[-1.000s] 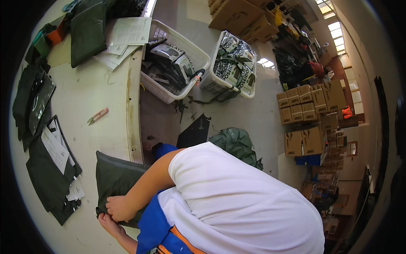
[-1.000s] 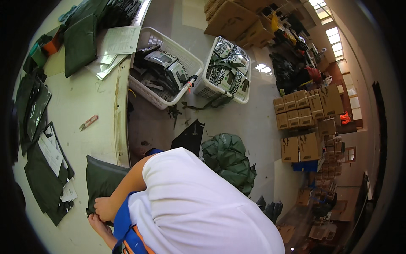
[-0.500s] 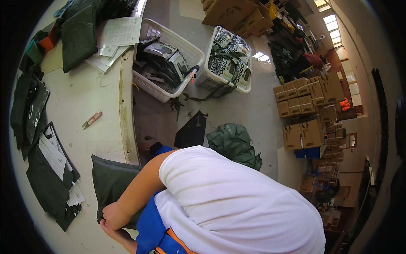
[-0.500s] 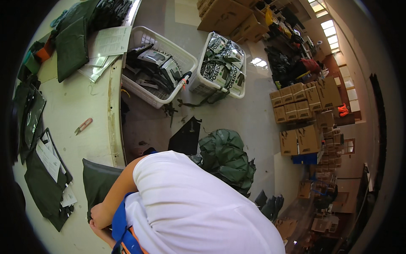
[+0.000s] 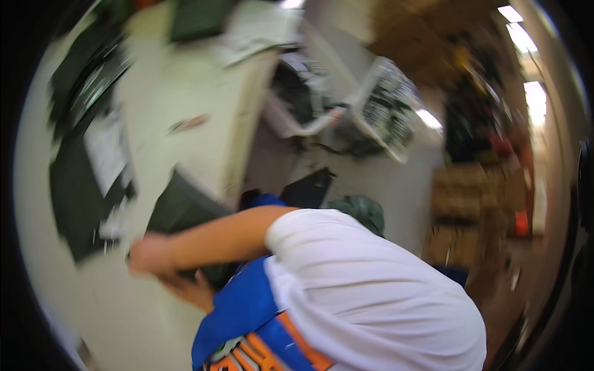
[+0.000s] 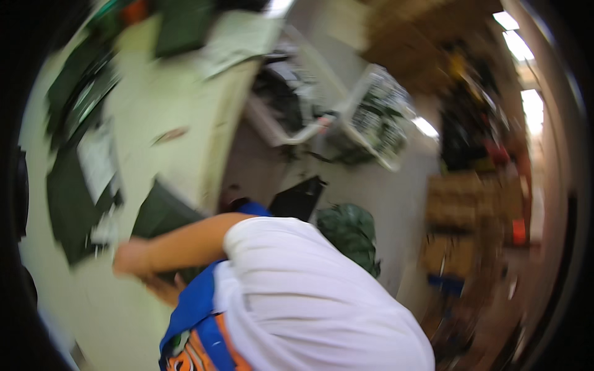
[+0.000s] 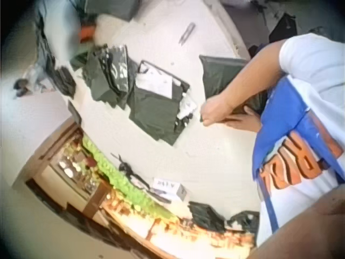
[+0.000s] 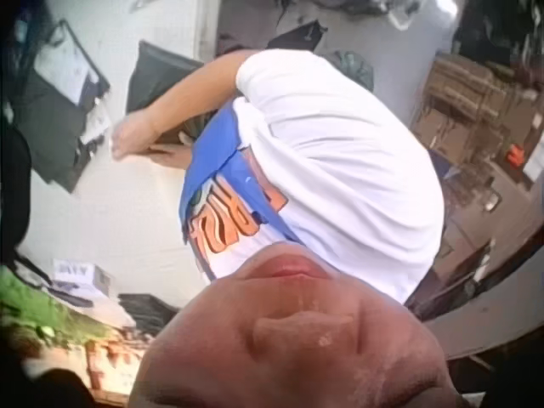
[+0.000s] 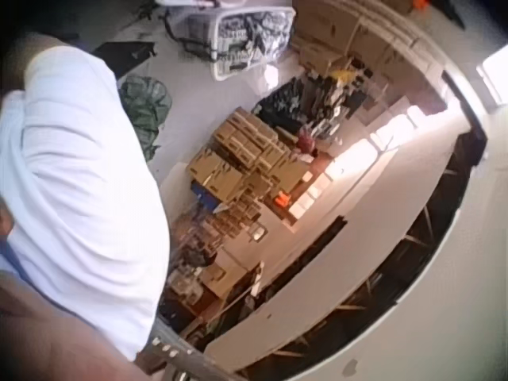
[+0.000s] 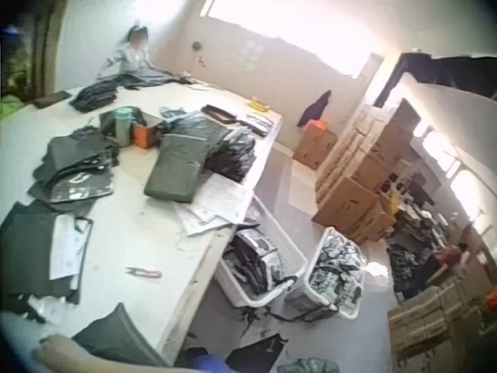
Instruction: The person folds a green jacket on a table, places it into a plastic bag, and then uses a knife to cut a tag off the jacket. The person repeats this process with another jacket.
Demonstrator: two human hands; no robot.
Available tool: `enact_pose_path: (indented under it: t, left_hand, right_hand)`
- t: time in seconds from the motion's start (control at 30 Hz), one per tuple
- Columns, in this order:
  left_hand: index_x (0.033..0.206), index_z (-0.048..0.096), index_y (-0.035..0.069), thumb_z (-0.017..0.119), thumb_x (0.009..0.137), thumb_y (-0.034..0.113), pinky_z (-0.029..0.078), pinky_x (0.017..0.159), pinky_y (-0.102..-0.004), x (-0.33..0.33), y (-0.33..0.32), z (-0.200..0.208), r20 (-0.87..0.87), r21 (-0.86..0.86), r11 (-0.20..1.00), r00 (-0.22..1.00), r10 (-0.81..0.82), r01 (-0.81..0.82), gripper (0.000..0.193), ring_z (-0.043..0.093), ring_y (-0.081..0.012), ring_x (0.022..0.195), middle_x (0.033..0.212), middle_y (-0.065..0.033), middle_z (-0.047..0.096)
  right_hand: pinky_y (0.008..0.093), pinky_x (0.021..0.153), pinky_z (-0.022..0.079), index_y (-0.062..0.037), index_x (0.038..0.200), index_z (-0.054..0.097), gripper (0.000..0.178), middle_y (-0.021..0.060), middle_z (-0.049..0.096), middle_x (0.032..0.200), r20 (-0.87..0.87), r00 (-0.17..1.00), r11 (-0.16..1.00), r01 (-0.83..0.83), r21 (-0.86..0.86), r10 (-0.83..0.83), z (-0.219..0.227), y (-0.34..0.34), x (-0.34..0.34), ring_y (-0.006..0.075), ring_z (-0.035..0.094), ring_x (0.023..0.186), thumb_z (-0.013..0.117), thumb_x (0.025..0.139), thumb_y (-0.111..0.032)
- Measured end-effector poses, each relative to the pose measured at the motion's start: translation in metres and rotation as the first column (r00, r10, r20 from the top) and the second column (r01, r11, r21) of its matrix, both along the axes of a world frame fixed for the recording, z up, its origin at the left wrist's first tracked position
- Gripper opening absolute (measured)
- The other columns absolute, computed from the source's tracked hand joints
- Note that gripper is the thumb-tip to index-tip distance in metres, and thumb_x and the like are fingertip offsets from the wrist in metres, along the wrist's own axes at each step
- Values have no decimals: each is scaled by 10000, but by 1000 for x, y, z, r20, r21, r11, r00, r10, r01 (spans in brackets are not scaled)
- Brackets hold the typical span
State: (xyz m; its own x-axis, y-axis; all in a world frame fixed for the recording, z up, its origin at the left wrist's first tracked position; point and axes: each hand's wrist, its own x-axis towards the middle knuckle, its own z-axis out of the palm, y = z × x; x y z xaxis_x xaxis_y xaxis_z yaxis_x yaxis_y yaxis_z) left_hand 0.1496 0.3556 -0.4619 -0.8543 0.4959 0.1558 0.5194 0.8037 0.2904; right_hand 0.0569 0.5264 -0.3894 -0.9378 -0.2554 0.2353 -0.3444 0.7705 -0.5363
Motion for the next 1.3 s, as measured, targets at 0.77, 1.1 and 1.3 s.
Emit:
enact_pose_path:
  t: [0.77,1.1,1.3]
  left_hand:
    - [1418,264,54,683,825,248,331,1053,-400,-9,107,195,475,880,465,200,-857,-96,752,319,-290,1344,1438,-177,327]
    - [1426,318,103,621,869,196,367,1034,-384,47,184,171,653,731,545,-190,-733,410,640,340,-266,1323,1473,-126,268]
    - [1380,381,73,603,874,129,423,971,-341,41,183,128,828,559,824,-3,-561,93,555,471,-229,1198,1331,-109,457]
  right_hand:
    - [394,990,399,60,1351,288,836,287,434,1274,408,682,500,727,-471,-607,155,78,202,332,467,1192,746,748,-297]
    - [264,759,476,18,1057,587,321,67,631,923,444,139,-308,541,-783,-885,105,271,418,148,599,828,644,778,-132]
    - [376,726,470,-52,1254,436,628,94,562,1012,537,-123,-483,631,-607,-834,47,501,417,226,547,790,717,772,-341]
